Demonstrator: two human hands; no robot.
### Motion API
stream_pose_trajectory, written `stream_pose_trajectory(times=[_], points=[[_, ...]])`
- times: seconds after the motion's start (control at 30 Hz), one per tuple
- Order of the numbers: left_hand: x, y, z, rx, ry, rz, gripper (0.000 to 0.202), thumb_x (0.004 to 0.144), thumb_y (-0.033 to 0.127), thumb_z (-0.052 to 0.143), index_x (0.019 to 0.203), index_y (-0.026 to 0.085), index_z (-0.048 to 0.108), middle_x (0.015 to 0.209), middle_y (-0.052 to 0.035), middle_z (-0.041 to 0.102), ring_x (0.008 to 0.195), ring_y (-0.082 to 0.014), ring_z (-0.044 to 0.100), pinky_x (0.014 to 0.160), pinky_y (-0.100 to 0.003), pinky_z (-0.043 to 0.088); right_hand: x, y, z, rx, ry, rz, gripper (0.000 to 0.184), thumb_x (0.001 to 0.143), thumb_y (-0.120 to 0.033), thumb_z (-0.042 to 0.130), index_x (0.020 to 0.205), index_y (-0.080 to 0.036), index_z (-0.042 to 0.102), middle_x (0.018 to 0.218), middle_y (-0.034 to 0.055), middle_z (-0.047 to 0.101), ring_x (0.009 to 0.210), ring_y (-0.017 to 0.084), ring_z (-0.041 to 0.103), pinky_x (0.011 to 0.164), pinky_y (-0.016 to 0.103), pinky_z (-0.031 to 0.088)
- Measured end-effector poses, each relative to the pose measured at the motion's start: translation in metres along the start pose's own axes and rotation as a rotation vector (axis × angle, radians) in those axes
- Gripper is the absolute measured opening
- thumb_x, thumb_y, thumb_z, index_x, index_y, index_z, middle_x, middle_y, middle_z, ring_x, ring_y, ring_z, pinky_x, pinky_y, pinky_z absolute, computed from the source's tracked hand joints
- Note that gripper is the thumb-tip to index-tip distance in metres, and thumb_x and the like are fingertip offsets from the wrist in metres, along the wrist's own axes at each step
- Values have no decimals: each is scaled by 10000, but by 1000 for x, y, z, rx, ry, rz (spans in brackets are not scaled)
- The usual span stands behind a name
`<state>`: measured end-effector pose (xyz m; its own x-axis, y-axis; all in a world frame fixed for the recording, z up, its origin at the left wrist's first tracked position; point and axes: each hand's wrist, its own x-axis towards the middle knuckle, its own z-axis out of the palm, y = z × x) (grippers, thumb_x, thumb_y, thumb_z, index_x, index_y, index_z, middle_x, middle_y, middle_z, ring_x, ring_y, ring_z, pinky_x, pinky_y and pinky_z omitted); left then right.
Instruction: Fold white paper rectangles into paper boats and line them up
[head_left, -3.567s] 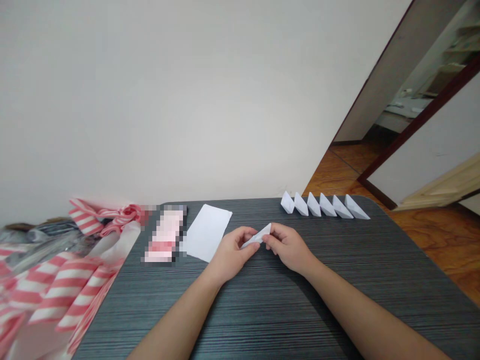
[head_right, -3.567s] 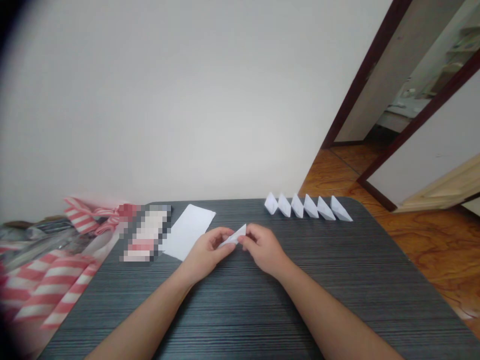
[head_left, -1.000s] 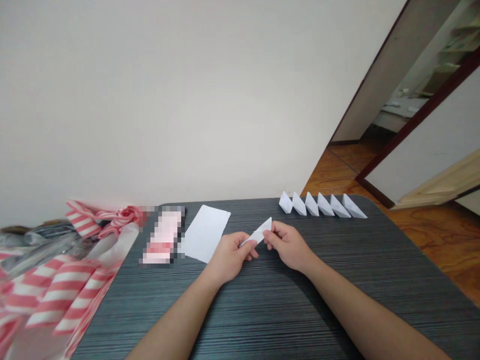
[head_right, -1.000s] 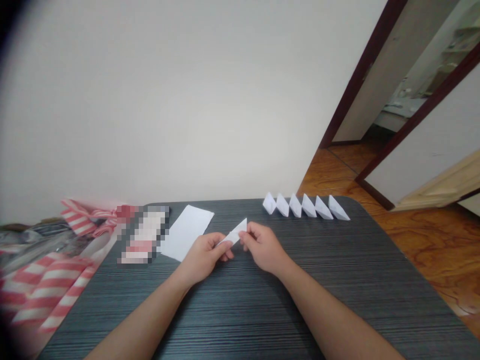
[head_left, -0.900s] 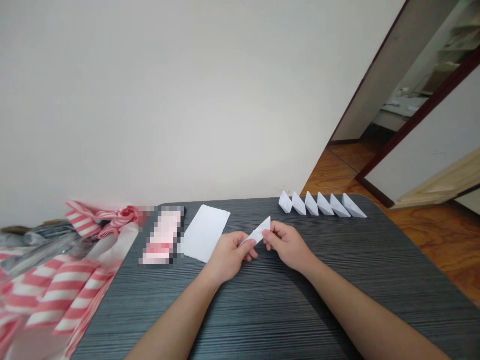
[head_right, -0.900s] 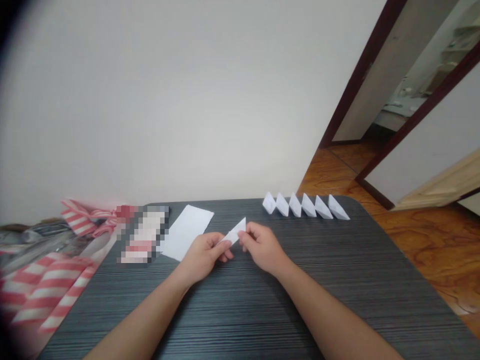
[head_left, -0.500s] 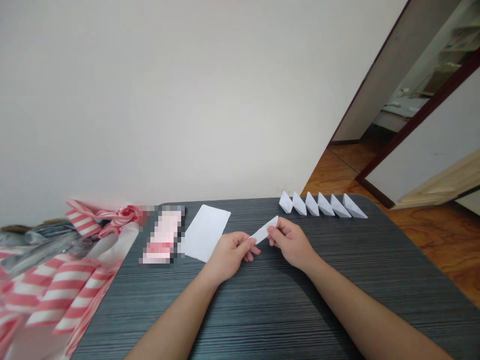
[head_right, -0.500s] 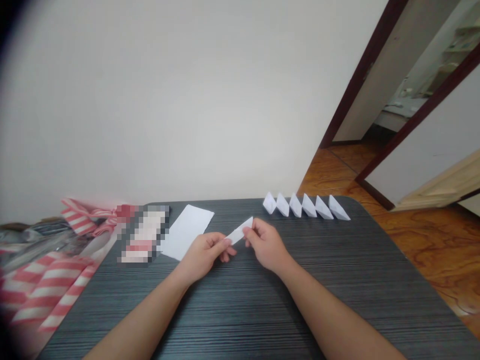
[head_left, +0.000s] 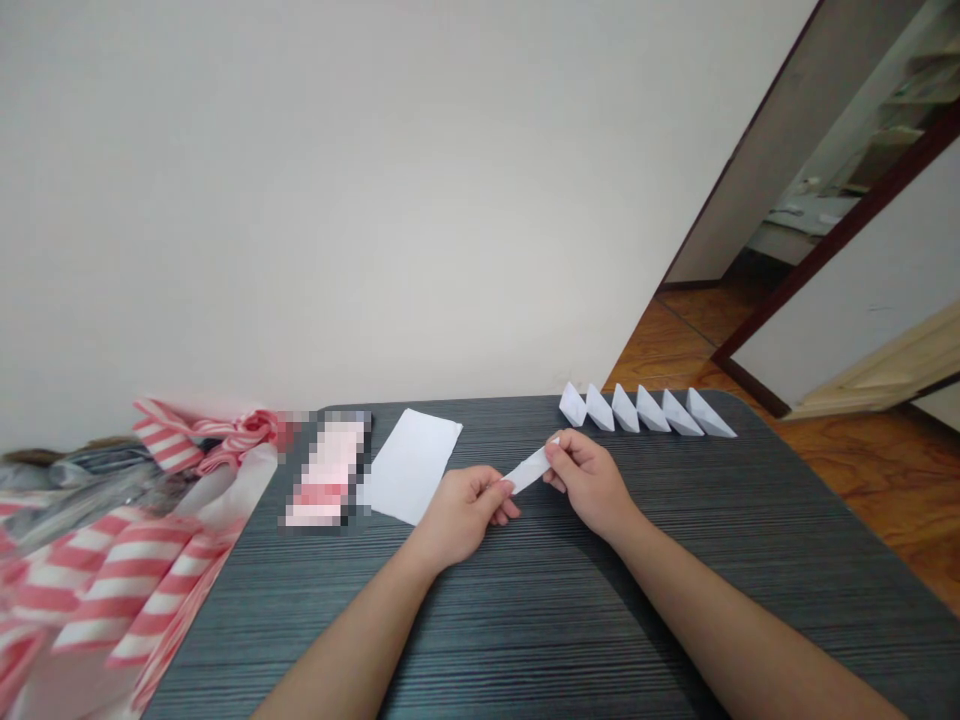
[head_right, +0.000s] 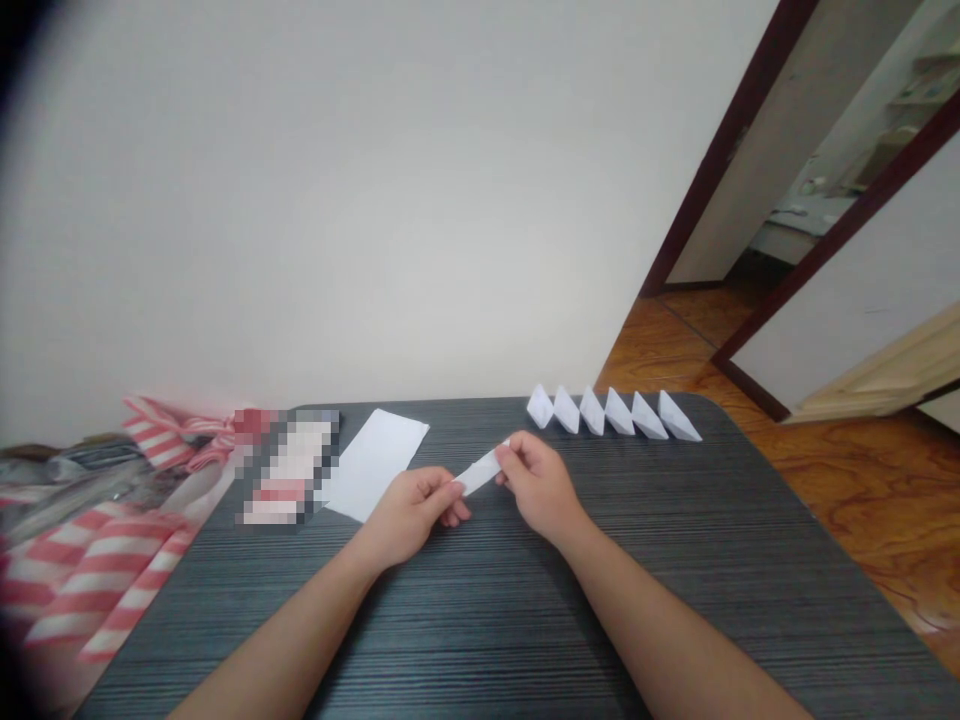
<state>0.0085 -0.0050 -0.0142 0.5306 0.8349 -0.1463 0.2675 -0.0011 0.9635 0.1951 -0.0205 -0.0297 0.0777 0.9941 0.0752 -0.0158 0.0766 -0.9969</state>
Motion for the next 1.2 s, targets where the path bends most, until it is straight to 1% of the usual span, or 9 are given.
stream_pose_trajectory(times=[0.13,0.3,0.4,0.63,0.77,0.87,0.93,1.07,1.2], points=[[0,-1,0,11,-17,27,339,862,401,431,750,135,609,699,-50,659,604,-124,568,587,-237,450,0,2,1,44,11,3,255,858,-369,522,695,-175,494,568,-29,494,475,83,394,452,212,302],[-2,2,0,66,-31,43,357,864,408,420,738,138,616,700,-50,654,622,-131,576,608,-239,448,1,6,1,87,77,26,249,852,-387,523,715,-180,506,542,-35,475,476,89,408,444,206,311],[-3,5,0,91,-25,63,349,861,399,425,731,141,622,703,-47,647,644,-136,575,621,-241,442,1,3,1,58,59,6,254,855,-384,518,707,-179,502,542,-35,473,471,87,402,445,207,312],[-2,5,4,-20,30,85,267,842,372,470,985,177,582,758,-19,607,620,-123,530,539,-219,405,-2,-1,3,-94,5,-15,245,864,-383,498,720,-185,510,542,-27,522,444,97,451,439,217,353],[-3,5,4,-25,29,110,221,862,344,444,982,190,547,712,5,579,598,-111,510,546,-215,390,-3,0,5,-97,-40,-19,232,864,-369,502,724,-185,519,554,-25,542,440,103,491,448,226,389],[-3,6,3,-17,31,132,165,859,326,452,903,184,525,681,13,569,603,-111,508,557,-213,380,-3,1,5,-92,-50,-36,218,856,-364,516,737,-182,537,553,-27,540,451,108,505,463,234,409],[-3,7,3,31,28,140,183,862,327,442,850,175,544,684,5,574,610,-113,507,571,-219,379,-3,1,5,-87,-59,-43,213,851,-366,524,749,-180,548,558,-26,542,457,110,510,469,239,418],[-2,7,2,129,48,160,235,862,334,438,840,171,606,726,-13,592,650,-127,515,594,-227,378,-3,1,4,-76,-86,-53,203,842,-361,533,753,-180,558,565,-22,541,470,115,518,483,248,432],[-3,6,2,169,46,141,256,863,329,423,848,171,625,698,-17,599,603,-126,511,568,-229,366,-4,0,5,-52,-124,-50,177,834,-348,544,760,-188,549,569,-23,538,494,121,529,515,260,451]])
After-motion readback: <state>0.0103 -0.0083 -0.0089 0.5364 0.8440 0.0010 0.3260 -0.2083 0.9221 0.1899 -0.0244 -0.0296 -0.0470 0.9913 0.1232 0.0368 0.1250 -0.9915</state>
